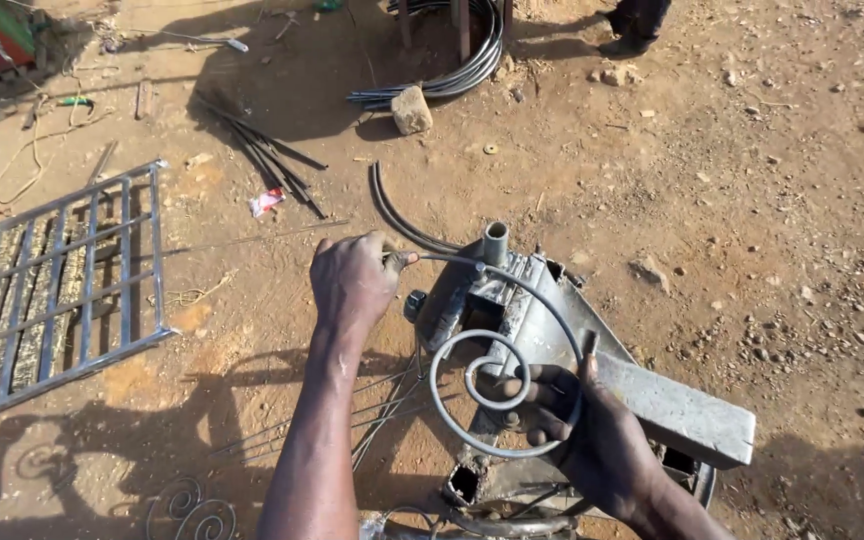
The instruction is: Bending a metal rod into a spiral shape using a manual jig and vise on a fabrication floor.
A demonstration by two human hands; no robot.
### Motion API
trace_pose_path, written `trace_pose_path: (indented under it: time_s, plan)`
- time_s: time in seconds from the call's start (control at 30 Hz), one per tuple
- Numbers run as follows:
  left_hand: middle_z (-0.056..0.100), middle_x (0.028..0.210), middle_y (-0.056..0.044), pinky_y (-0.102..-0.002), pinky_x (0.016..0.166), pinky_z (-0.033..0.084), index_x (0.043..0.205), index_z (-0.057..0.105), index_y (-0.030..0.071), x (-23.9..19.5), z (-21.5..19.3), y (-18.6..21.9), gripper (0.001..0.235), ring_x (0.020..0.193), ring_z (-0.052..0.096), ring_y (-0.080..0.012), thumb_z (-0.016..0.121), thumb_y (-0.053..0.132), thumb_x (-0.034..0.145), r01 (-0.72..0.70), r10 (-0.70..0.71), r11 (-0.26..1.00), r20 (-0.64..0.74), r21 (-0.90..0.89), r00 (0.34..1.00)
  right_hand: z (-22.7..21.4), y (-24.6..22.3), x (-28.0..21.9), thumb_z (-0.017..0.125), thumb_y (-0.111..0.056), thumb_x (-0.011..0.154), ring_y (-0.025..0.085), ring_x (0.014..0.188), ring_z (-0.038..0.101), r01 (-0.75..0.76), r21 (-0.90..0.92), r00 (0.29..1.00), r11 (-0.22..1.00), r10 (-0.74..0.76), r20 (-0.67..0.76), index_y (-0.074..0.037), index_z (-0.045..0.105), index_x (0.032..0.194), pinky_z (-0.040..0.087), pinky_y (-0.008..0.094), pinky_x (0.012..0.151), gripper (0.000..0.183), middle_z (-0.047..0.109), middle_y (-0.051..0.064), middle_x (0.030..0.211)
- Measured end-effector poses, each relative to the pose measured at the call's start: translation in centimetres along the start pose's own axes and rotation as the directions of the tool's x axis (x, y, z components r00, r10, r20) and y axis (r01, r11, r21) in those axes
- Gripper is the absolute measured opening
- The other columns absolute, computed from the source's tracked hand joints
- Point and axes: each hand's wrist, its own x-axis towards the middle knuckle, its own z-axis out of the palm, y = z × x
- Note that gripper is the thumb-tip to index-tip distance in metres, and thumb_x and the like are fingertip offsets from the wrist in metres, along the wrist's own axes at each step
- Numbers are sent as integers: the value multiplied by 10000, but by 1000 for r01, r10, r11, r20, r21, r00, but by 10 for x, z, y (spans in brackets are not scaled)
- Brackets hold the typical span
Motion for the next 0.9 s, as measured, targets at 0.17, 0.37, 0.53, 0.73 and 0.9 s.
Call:
trace_pose_path:
  time_s: [0.17,0.37,0.53,0.73,0.9]
  plan:
    - [774,807,-9,-408,732,459,967,757,204,7,-22,-2,140,713,662,-216,710,336,973,20,-10,997,128,-79,992,-14,7,12,452,-516,1069,116,572,437,81,13,995,997,-81,61,28,603,1235,421,316,655,588,678,168,1009]
    - [702,857,11,-256,456,321,1104,734,182,15,-43,0,131,540,413,-75,657,231,1009,374,-188,807,402,-456,896,5,11,-1,434,-393,1033,344,979,688,223,-228,959,948,-170,228,41,565,1293,519,398,689,522,740,351,1270]
    - [712,780,62,-268,430,261,1071,744,227,5,-104,28,159,477,362,-72,601,289,1039,285,-164,851,292,-441,942,-17,-6,28,306,-483,1108,381,800,675,212,-210,964,954,-239,-113,106,606,1257,498,373,684,678,745,410,1053]
    - [766,1037,-148,-425,1000,550,1188,698,1,-41,-123,32,394,932,685,-243,470,280,1028,315,155,242,357,-918,921,-46,-63,31,443,-748,1021,316,867,703,481,-204,876,853,-459,149,45,659,1177,501,345,669,837,733,261,970]
    - [752,1006,-153,-321,829,515,1213,745,-57,-68,-122,46,486,876,616,-207,559,316,962,386,64,148,398,-911,915,-37,-82,29,315,-750,1099,204,879,643,504,-185,858,844,-514,-9,35,681,1122,463,285,656,866,706,168,1015]
